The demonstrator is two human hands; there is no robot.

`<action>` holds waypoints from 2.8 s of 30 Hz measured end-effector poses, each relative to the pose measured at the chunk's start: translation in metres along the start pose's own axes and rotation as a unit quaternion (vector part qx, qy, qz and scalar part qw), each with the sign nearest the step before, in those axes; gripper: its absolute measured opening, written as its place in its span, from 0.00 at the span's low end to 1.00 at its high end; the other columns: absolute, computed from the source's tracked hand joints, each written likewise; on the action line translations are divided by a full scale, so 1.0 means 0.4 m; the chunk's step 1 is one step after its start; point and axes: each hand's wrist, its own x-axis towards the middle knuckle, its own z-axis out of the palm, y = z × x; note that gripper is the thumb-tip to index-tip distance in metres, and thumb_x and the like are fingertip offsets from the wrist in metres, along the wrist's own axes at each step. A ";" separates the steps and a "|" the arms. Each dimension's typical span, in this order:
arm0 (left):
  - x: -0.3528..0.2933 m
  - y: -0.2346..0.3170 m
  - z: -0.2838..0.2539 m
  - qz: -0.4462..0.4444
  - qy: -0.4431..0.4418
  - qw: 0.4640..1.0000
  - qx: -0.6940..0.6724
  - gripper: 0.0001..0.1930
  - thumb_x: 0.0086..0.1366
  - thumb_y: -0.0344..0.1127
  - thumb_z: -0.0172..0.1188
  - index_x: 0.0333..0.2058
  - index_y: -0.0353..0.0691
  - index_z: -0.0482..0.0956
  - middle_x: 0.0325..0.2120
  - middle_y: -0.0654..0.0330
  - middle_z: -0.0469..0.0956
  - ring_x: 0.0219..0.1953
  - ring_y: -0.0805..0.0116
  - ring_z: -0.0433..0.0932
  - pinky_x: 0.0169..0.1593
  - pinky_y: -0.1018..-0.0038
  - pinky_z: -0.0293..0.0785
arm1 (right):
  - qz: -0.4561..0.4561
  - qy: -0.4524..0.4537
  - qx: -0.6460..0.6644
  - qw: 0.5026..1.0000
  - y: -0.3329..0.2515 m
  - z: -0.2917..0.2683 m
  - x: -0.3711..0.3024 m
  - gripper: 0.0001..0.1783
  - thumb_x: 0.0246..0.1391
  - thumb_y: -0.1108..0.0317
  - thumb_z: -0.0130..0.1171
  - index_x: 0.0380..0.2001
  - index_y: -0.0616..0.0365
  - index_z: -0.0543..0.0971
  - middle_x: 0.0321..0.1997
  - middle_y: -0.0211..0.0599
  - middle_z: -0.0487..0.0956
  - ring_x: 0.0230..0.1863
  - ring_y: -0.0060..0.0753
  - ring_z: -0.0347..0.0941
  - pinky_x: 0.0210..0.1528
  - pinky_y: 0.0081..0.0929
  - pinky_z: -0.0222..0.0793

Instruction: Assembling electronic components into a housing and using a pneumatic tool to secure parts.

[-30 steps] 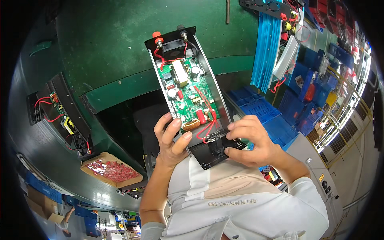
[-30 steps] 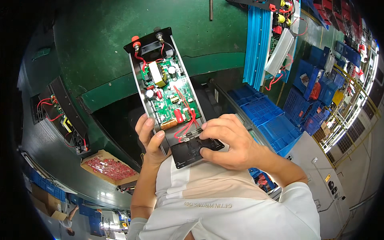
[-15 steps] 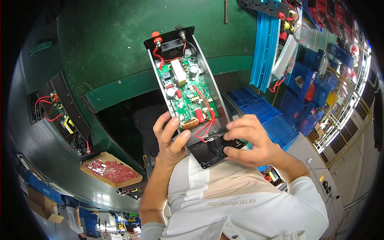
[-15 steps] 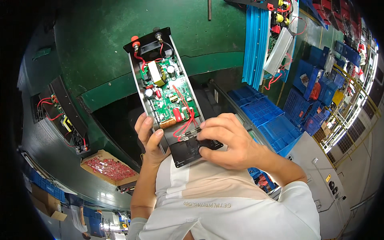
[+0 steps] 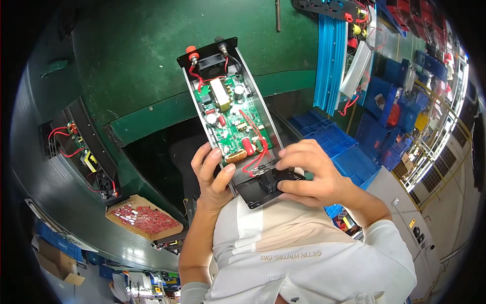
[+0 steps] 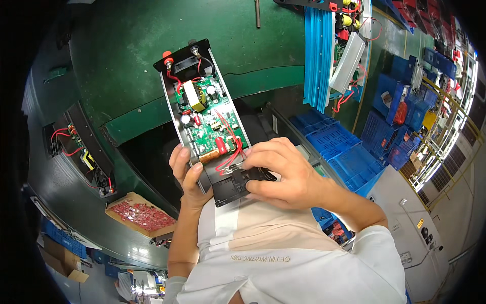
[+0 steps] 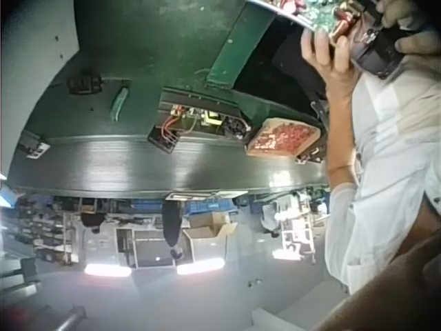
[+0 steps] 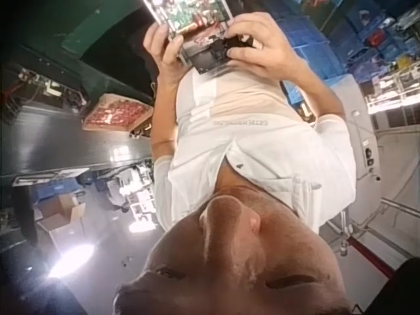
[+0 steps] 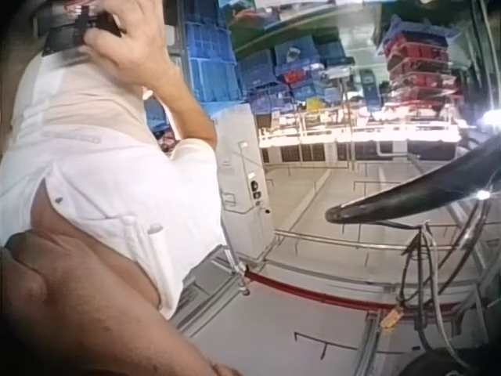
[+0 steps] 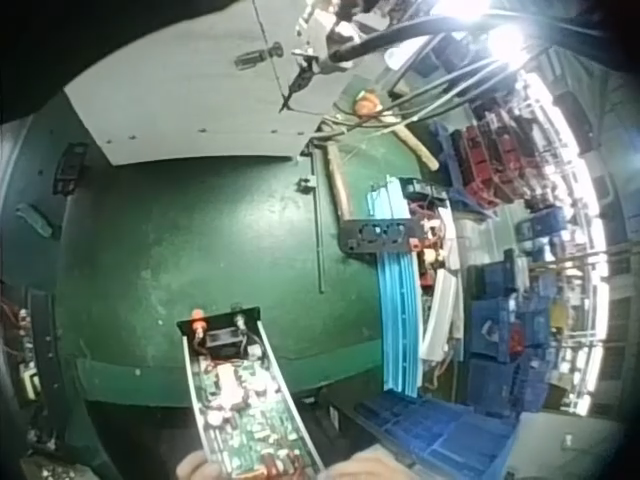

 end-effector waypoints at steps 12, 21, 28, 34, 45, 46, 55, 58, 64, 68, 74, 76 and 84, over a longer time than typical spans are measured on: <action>-0.003 0.002 -0.005 -0.004 -0.006 1.000 -0.002 0.39 0.49 0.32 0.80 0.58 0.57 0.68 0.63 0.54 0.64 0.61 0.42 0.67 0.59 0.57 0.72 | 0.053 0.028 0.025 0.998 0.009 0.010 -0.017 0.19 0.38 0.64 0.81 0.33 0.53 0.82 0.57 0.47 0.74 0.59 0.54 0.72 0.54 0.48 0.69; 0.001 -0.001 -0.001 0.007 -0.004 1.000 0.007 0.42 0.48 0.32 0.81 0.59 0.57 0.66 0.64 0.54 0.62 0.61 0.43 0.67 0.59 0.57 0.71 | 0.013 0.017 0.042 0.999 0.014 -0.002 -0.020 0.17 0.40 0.65 0.80 0.33 0.55 0.82 0.56 0.49 0.75 0.59 0.56 0.72 0.53 0.50 0.70; 0.000 -0.003 -0.006 0.004 -0.012 1.000 0.009 0.41 0.47 0.32 0.81 0.58 0.57 0.67 0.64 0.54 0.62 0.61 0.43 0.67 0.59 0.57 0.72 | 0.017 0.003 0.068 0.998 0.018 -0.011 -0.015 0.18 0.40 0.64 0.81 0.32 0.55 0.83 0.57 0.49 0.75 0.59 0.55 0.72 0.53 0.49 0.70; -0.002 -0.006 -0.010 0.005 -0.019 1.000 0.008 0.40 0.48 0.34 0.81 0.58 0.57 0.67 0.64 0.54 0.63 0.62 0.42 0.67 0.59 0.56 0.71 | 0.028 0.010 0.078 0.997 0.017 -0.009 -0.016 0.18 0.39 0.64 0.82 0.33 0.55 0.84 0.56 0.49 0.75 0.58 0.56 0.72 0.54 0.49 0.69; -0.001 0.001 -0.009 -0.007 -0.014 1.000 0.005 0.38 0.50 0.35 0.80 0.58 0.58 0.68 0.64 0.55 0.63 0.62 0.43 0.67 0.60 0.56 0.71 | 0.055 0.010 0.076 0.996 0.014 -0.007 -0.013 0.22 0.39 0.64 0.82 0.38 0.54 0.83 0.58 0.50 0.74 0.59 0.57 0.72 0.57 0.49 0.69; 0.000 0.002 -0.010 -0.009 -0.013 1.000 0.002 0.38 0.50 0.35 0.80 0.58 0.58 0.68 0.64 0.55 0.63 0.62 0.43 0.67 0.60 0.56 0.71 | 0.070 0.016 0.080 0.994 0.015 -0.005 -0.013 0.23 0.38 0.64 0.82 0.40 0.55 0.83 0.58 0.50 0.73 0.59 0.57 0.72 0.58 0.49 0.69; -0.006 -0.002 -0.011 -0.004 -0.018 1.000 0.010 0.39 0.49 0.34 0.80 0.58 0.57 0.68 0.64 0.54 0.63 0.62 0.43 0.67 0.59 0.56 0.72 | 0.036 0.004 0.081 0.996 0.013 -0.005 -0.027 0.19 0.39 0.66 0.82 0.35 0.55 0.83 0.58 0.51 0.74 0.60 0.58 0.71 0.57 0.50 0.70; -0.001 0.003 -0.013 -0.007 -0.017 1.000 0.010 0.39 0.49 0.33 0.80 0.57 0.57 0.68 0.64 0.55 0.64 0.62 0.42 0.67 0.59 0.56 0.72 | 0.034 -0.003 0.079 0.996 0.013 -0.010 -0.024 0.18 0.38 0.67 0.82 0.33 0.56 0.83 0.58 0.51 0.74 0.60 0.58 0.72 0.56 0.49 0.70; -0.004 0.006 -0.015 -0.015 -0.018 1.000 0.006 0.39 0.47 0.32 0.81 0.56 0.56 0.69 0.64 0.54 0.64 0.62 0.41 0.68 0.59 0.54 0.72 | 0.033 0.013 0.078 0.996 0.008 -0.012 -0.016 0.17 0.39 0.67 0.81 0.32 0.56 0.83 0.58 0.49 0.74 0.59 0.56 0.72 0.53 0.48 0.70; 0.000 0.014 -0.013 -0.024 -0.020 0.999 0.012 0.40 0.46 0.32 0.81 0.57 0.56 0.69 0.64 0.55 0.64 0.62 0.40 0.68 0.59 0.53 0.73 | 0.047 0.028 0.085 0.995 0.007 -0.008 -0.023 0.17 0.40 0.68 0.80 0.33 0.56 0.83 0.56 0.47 0.74 0.55 0.53 0.74 0.51 0.45 0.69; -0.060 -0.022 0.014 -0.004 -0.009 1.000 0.003 0.33 0.56 0.26 0.71 0.57 0.61 0.70 0.66 0.57 0.63 0.61 0.38 0.68 0.58 0.52 0.75 | 0.070 -0.041 0.092 0.992 0.020 -0.010 -0.035 0.14 0.43 0.69 0.78 0.34 0.55 0.84 0.50 0.42 0.76 0.46 0.46 0.76 0.44 0.40 0.72; -0.091 -0.033 0.013 -0.006 -0.018 0.999 -0.027 0.31 0.59 0.27 0.69 0.58 0.63 0.71 0.67 0.59 0.62 0.63 0.38 0.66 0.59 0.52 0.75 | 0.077 -0.055 0.099 0.991 0.028 -0.001 -0.035 0.13 0.44 0.69 0.77 0.34 0.54 0.84 0.47 0.40 0.76 0.44 0.43 0.76 0.42 0.38 0.72; -0.081 -0.023 0.002 -0.021 -0.031 0.998 -0.047 0.27 0.59 0.28 0.68 0.55 0.61 0.74 0.68 0.58 0.63 0.63 0.37 0.66 0.60 0.50 0.75 | 0.079 -0.083 0.109 0.987 0.038 -0.009 -0.015 0.16 0.43 0.68 0.80 0.37 0.53 0.86 0.49 0.42 0.77 0.45 0.42 0.76 0.43 0.37 0.72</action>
